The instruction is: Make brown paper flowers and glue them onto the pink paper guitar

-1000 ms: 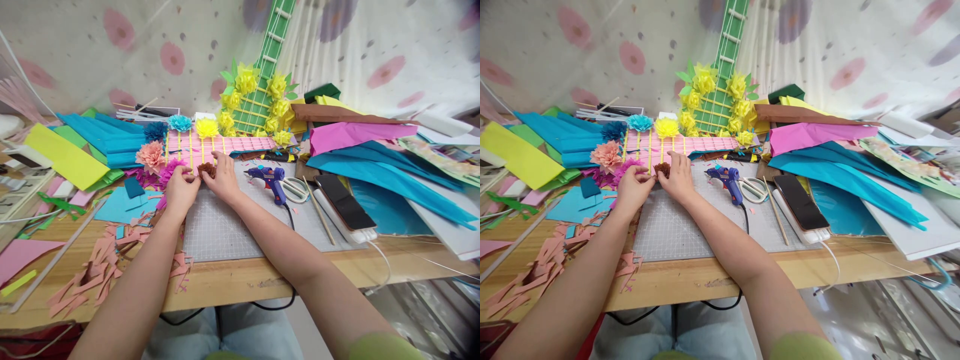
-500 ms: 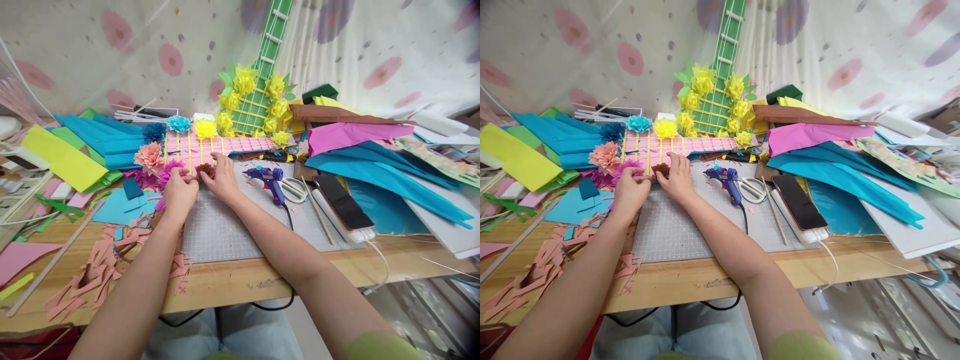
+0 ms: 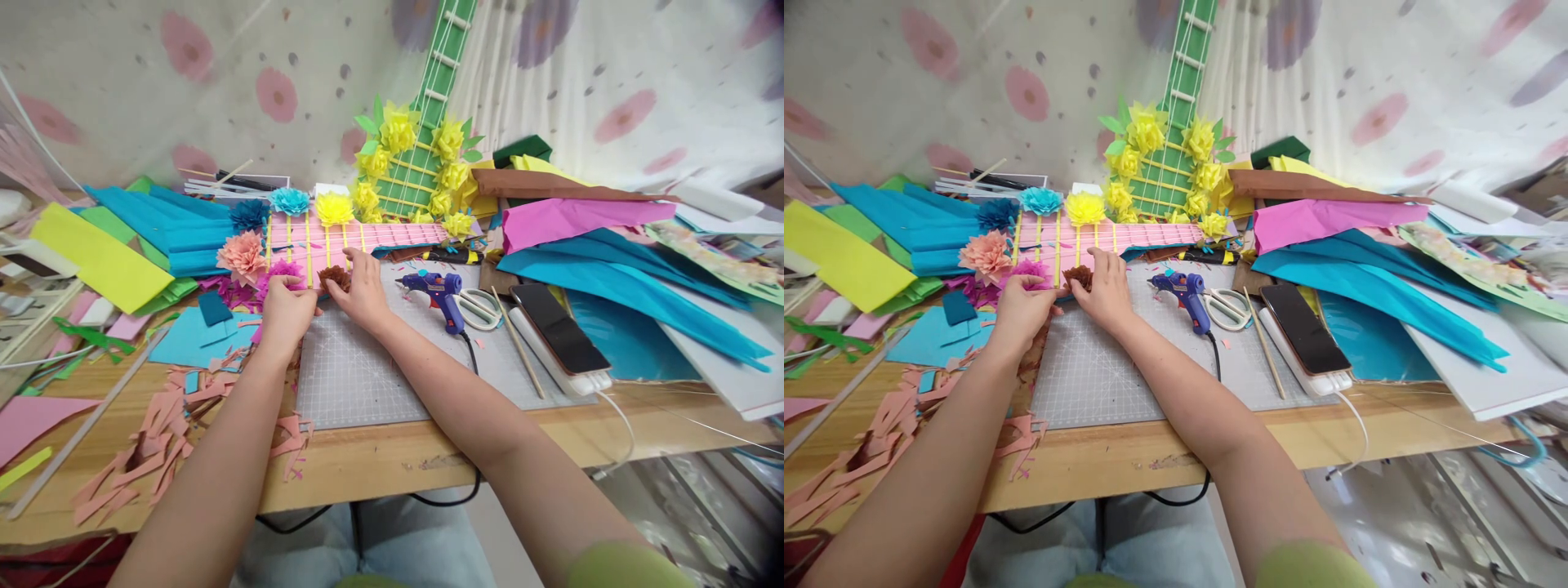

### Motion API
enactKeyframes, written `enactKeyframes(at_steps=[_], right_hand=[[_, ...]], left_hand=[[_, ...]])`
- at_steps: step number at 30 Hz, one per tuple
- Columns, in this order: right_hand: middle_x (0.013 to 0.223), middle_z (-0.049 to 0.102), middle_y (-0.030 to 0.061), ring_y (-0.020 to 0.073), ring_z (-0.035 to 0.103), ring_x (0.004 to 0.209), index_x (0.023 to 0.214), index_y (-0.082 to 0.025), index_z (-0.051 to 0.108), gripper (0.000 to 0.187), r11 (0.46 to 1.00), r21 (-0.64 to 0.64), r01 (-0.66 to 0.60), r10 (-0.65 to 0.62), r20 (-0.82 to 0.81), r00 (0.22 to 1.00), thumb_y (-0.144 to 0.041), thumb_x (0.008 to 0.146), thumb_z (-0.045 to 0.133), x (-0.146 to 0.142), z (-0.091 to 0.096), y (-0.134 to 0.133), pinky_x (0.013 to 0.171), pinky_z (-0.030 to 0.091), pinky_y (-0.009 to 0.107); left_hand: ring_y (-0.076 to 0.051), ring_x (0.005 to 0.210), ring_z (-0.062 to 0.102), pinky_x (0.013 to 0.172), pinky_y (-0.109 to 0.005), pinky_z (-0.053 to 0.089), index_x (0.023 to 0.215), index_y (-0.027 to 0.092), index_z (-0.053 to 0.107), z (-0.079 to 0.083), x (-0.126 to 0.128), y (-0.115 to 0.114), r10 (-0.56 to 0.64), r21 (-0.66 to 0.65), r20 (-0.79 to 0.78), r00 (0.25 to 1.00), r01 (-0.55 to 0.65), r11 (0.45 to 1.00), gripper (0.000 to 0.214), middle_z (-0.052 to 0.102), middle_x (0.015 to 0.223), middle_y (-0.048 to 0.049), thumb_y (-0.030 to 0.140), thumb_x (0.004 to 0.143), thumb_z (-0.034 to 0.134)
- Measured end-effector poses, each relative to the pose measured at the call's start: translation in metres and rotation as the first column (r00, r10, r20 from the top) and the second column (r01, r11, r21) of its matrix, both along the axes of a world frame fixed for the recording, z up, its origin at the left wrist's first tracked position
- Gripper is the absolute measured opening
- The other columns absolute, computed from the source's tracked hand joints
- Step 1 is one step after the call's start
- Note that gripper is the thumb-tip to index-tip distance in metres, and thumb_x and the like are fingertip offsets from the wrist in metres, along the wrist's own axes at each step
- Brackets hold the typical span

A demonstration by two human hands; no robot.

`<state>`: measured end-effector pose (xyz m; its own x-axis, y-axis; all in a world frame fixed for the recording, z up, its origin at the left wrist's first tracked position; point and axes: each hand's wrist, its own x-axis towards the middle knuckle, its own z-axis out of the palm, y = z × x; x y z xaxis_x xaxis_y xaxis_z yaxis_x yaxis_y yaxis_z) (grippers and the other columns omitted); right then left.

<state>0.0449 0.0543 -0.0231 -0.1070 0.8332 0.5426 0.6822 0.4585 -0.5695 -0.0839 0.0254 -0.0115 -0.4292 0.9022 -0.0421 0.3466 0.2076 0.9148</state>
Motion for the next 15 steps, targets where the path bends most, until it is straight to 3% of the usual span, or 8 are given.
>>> enactKeyframes(at_steps=[6,15], right_hand=[[0.118,0.054,0.0151,0.0272,0.046,0.113,0.120,-0.013,0.045,0.050,1.000,0.016,-0.005,0.005,-0.007,1.000,-0.029,0.076,0.062,0.001,-0.001,0.001,0.098,0.039,0.044],[0.117,0.054,0.0148,0.0266,0.046,0.114,0.121,-0.015,0.043,0.049,1.000,0.024,-0.004,0.004,0.012,1.000,-0.032,0.078,0.059,0.000,-0.004,0.001,0.097,0.039,0.044]], left_hand=[[-0.021,0.061,0.065,0.057,-0.032,0.049,0.095,0.021,0.044,0.000,0.001,-0.001,-0.024,0.000,0.005,1.000,0.024,1.000,0.037,0.065,0.068,-0.0023,0.021,0.064,0.063],[-0.020,0.064,0.065,0.068,-0.035,0.050,0.101,0.023,0.043,0.008,0.004,-0.006,-0.024,0.012,-0.006,1.000,0.024,1.000,0.039,0.067,0.072,-0.0009,0.014,0.066,0.056]])
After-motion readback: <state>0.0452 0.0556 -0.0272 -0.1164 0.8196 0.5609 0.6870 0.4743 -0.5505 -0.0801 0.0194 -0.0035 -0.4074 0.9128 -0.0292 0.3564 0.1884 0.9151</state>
